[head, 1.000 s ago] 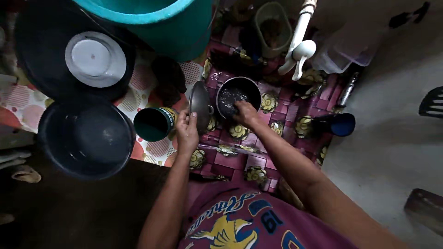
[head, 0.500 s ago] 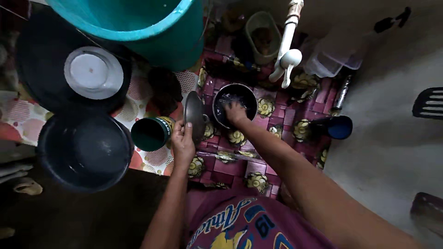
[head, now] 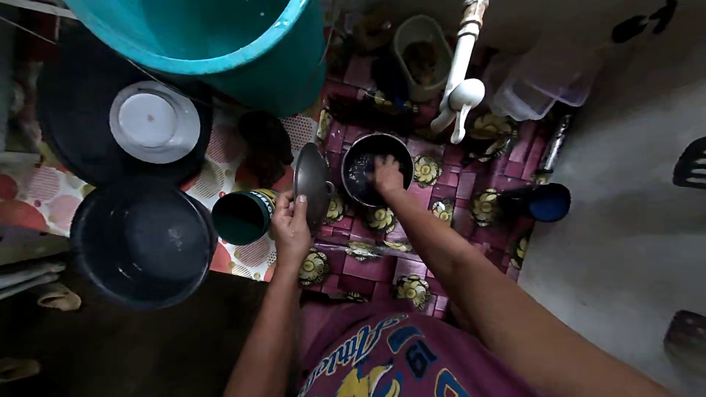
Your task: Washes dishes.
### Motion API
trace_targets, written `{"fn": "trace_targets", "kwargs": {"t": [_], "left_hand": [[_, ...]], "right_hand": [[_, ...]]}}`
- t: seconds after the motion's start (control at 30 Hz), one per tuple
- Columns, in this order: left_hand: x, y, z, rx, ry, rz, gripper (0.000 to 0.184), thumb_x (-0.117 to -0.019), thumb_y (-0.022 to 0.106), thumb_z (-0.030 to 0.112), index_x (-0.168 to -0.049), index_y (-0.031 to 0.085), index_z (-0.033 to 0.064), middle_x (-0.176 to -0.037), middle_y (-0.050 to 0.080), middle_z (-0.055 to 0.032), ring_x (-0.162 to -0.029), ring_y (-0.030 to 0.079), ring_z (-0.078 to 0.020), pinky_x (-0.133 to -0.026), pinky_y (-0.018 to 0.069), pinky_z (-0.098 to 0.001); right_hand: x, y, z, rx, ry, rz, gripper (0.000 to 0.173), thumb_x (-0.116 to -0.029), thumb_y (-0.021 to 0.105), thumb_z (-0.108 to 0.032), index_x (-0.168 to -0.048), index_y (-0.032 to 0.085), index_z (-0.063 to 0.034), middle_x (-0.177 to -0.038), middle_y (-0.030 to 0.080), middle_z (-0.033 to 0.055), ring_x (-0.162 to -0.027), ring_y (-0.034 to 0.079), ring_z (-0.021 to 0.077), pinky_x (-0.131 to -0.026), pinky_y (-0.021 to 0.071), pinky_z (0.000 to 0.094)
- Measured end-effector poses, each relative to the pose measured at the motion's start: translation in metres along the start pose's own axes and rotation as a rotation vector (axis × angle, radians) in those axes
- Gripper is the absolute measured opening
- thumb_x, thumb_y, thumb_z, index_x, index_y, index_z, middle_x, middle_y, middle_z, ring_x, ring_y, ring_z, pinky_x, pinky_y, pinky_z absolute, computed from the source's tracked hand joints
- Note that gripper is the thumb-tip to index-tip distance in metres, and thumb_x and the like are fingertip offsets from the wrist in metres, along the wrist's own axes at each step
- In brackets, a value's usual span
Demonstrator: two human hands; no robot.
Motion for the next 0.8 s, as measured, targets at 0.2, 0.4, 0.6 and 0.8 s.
{"fn": "trace_targets", "kwargs": {"t": [0.2, 0.4, 0.6, 0.8], "left_hand": [[0.0, 0.004, -0.004, 0.005, -0.008, -0.02, 0.021, -0.1077, 0.052, 0.019, -0.124, 0.061, 0.0085, -0.098, 0.071, -0.003, -0.087, 0.071, -0.0119, -0.079, 0.061, -0.0341], [0.002, 0.0, 0.001, 0.024, 0.002, -0.014, 0.022, -0.1077, 0.053, 0.02, -0.125, 0.061, 0.0083, -0.099, 0.071, -0.0031, -0.088, 0.07, -0.0116, -0.081, 0.0604, -0.034], [0.005, 0.002, 0.007, 0.019, -0.001, -0.013, 0.02, -0.1076, 0.052, 0.017, -0.123, 0.06, 0.0071, -0.099, 0.071, -0.0031, -0.088, 0.071, -0.0109, -0.079, 0.0608, -0.0328], [0.005, 0.004, 0.012, 0.049, 0.066, -0.041, 0.02, -0.1068, 0.051, 0.012, -0.123, 0.06, 0.0041, -0.099, 0.071, -0.0028, -0.089, 0.07, -0.0101, -0.082, 0.0609, -0.0319]], "right_hand": [[0.036, -0.018, -0.019, -0.168, -0.08, -0.055, 0.076, -0.0851, 0.077, -0.018, -0.153, 0.043, -0.0126, -0.134, 0.06, 0.0261, -0.113, 0.065, 0.047, -0.089, 0.0553, 0.0663], [0.072, -0.092, 0.053, -0.32, 0.171, 0.523, 0.053, -0.086, 0.071, -0.02, -0.134, 0.062, -0.0015, -0.133, 0.059, 0.028, -0.122, 0.059, 0.0451, -0.1, 0.0507, 0.0606], [0.015, -0.105, -0.009, -0.262, 0.017, 0.487, 0.066, -0.0853, 0.069, -0.009, -0.149, 0.052, -0.0077, -0.134, 0.06, 0.0289, -0.124, 0.057, 0.0495, -0.097, 0.0506, 0.0642], [-0.023, -0.098, -0.056, -0.133, -0.207, 0.43, 0.055, -0.091, 0.067, -0.013, -0.145, 0.056, -0.0109, -0.138, 0.06, 0.021, -0.128, 0.057, 0.0424, -0.097, 0.0542, 0.0567]]}}
Point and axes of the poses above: each hand's wrist, its own x-axis away from the middle knuckle, its own y-axis out of the palm, z = x × y, the point moved 5 cm from there along -x, towards the middle knuckle
